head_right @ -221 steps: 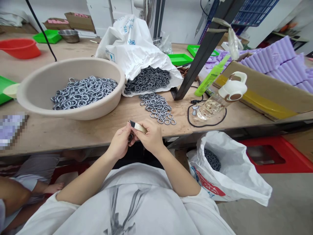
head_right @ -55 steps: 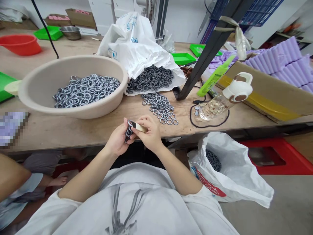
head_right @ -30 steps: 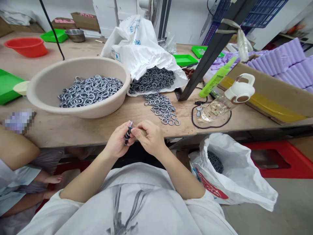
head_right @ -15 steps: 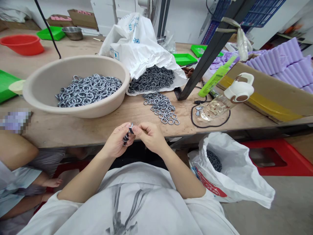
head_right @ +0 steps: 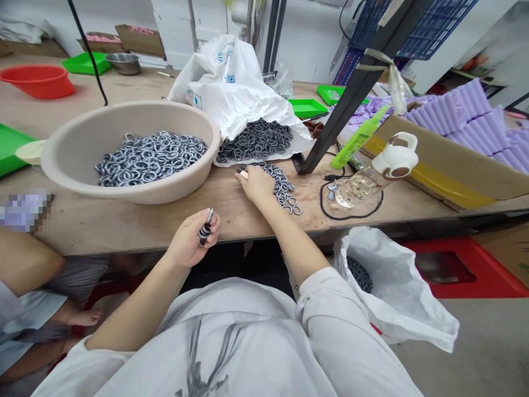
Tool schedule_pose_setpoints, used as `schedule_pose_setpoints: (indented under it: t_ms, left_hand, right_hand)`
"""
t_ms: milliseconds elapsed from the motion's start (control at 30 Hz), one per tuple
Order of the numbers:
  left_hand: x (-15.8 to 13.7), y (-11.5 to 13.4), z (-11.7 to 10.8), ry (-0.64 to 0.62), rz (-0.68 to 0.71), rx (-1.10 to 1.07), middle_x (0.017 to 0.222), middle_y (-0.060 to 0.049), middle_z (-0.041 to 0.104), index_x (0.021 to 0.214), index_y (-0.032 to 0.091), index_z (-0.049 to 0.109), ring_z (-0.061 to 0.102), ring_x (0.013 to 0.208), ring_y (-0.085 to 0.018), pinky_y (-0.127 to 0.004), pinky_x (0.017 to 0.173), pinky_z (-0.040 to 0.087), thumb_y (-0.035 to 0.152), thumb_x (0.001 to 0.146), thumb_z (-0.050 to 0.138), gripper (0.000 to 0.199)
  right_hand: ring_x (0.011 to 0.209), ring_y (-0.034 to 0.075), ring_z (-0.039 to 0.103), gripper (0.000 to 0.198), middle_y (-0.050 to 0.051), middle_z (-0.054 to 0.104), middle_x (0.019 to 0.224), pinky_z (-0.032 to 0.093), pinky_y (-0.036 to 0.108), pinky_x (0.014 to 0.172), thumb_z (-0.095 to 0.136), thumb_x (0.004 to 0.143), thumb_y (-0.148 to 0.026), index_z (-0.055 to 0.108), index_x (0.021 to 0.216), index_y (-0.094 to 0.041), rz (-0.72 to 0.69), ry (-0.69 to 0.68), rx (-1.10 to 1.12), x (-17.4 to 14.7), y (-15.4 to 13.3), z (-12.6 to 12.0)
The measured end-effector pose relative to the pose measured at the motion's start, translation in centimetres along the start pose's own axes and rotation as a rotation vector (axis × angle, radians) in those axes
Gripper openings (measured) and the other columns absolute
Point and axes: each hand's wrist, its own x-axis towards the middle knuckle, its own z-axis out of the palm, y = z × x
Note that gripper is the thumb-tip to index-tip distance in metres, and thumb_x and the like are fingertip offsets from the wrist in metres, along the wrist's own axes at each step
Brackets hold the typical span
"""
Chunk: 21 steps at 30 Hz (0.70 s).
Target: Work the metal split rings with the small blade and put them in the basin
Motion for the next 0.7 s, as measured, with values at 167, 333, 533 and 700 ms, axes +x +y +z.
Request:
schedule_pose_setpoints:
  t_ms: [167,333,533,700]
  left_hand:
    - [0.7,0.3,-0.9,0.031,-0.029,-0.022,0.072,0.000,0.056,0.100,0.014,0.064,0.044,0.048,-0.005,-0.013,0.038,0.026,0.037,0.076,0.076,0.035]
    - [1.2,0.3,-0.9,0.122,-0.045,-0.068,0.072,0.000,0.056,0.091,0.015,0.061,0.047,0.052,-0.007,-0.013,0.036,0.027,0.046,0.068,0.081,0.044]
    - [1.9,-1.3,0.0,0.060,0.122,0.164,0.064,0.003,0.046,0.082,0.015,0.057,0.035,0.048,-0.005,-0.014,0.037,0.020,0.062,0.076,0.074,0.050]
    - [1.5,-1.8,0.9,0.003,0.102,0.218,0.060,0.002,0.045,0.077,0.014,0.060,0.032,0.045,-0.005,-0.016,0.038,0.022,0.057,0.081,0.070,0.045]
  right_hand:
    - [0.099,0.028,0.058,0.020,0.014,0.056,0.114,0.043,0.031,0.081,0.060,0.103,-0.027,0.070,0.115,-0.014,-0.083,-0.012,-0.187,1.3,0.7,0.1]
    - [0.078,0.016,0.056,0.024,0.007,0.060,0.086,0.041,0.023,0.072,0.057,0.101,-0.026,0.071,0.092,-0.009,-0.184,-0.144,0.566,-2.3,1.1,-1.0]
    - [0.081,0.015,0.057,0.040,0.008,0.062,0.092,0.047,0.022,0.072,0.064,0.090,-0.047,0.068,0.100,-0.008,-0.364,-0.320,1.180,-8.2,0.4,-2.0]
    - [0.077,0.011,0.056,0.046,0.007,0.057,0.101,0.051,0.020,0.069,0.071,0.088,-0.046,0.054,0.115,-0.012,-0.303,-0.214,1.372,-9.7,-0.8,-1.8]
